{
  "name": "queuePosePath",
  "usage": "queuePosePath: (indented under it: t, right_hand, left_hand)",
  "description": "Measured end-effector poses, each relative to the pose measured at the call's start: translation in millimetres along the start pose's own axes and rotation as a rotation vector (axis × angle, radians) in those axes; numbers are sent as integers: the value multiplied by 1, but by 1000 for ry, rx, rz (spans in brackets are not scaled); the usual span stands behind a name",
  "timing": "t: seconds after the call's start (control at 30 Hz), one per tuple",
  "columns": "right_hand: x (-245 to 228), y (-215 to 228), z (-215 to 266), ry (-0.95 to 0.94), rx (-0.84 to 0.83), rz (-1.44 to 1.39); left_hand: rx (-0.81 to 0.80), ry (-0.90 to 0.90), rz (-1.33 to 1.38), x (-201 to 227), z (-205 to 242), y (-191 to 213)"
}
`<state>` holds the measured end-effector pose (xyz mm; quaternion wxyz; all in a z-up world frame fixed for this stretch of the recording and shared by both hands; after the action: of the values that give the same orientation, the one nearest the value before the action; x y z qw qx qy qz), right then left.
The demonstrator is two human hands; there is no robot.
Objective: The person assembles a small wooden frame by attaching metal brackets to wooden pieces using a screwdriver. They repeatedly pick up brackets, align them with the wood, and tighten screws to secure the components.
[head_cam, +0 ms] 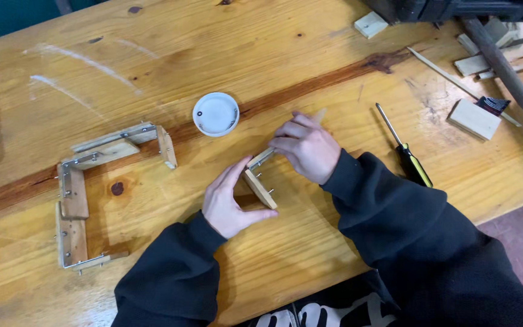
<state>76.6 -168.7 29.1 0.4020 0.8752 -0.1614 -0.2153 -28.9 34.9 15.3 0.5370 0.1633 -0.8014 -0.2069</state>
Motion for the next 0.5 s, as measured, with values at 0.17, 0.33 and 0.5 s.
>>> queuePosePath:
  t: [0.17, 0.33, 0.5]
  right_hand:
    - [-7, 12, 5, -48, 19, 19]
    - [-37, 79, 21, -86, 100, -2]
    - [-39, 129, 82, -294, 216, 61]
  left_hand:
    - [62, -12, -12, 7, -4, -3]
    - [105, -71, -40, 21, -11, -9]
    - [163, -155, -1, 34, -31, -39]
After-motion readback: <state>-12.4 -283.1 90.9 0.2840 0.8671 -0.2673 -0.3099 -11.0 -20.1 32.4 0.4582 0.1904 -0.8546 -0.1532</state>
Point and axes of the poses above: each hand's wrist, its own z-axis away from the middle knuckle, its own y-axis out of the back of the hand, x = y × z, the point moved 2 cm from there along -z, towards the middle knuckle, and after that the axes turned 1 degree about y, right-handed, at the moved point
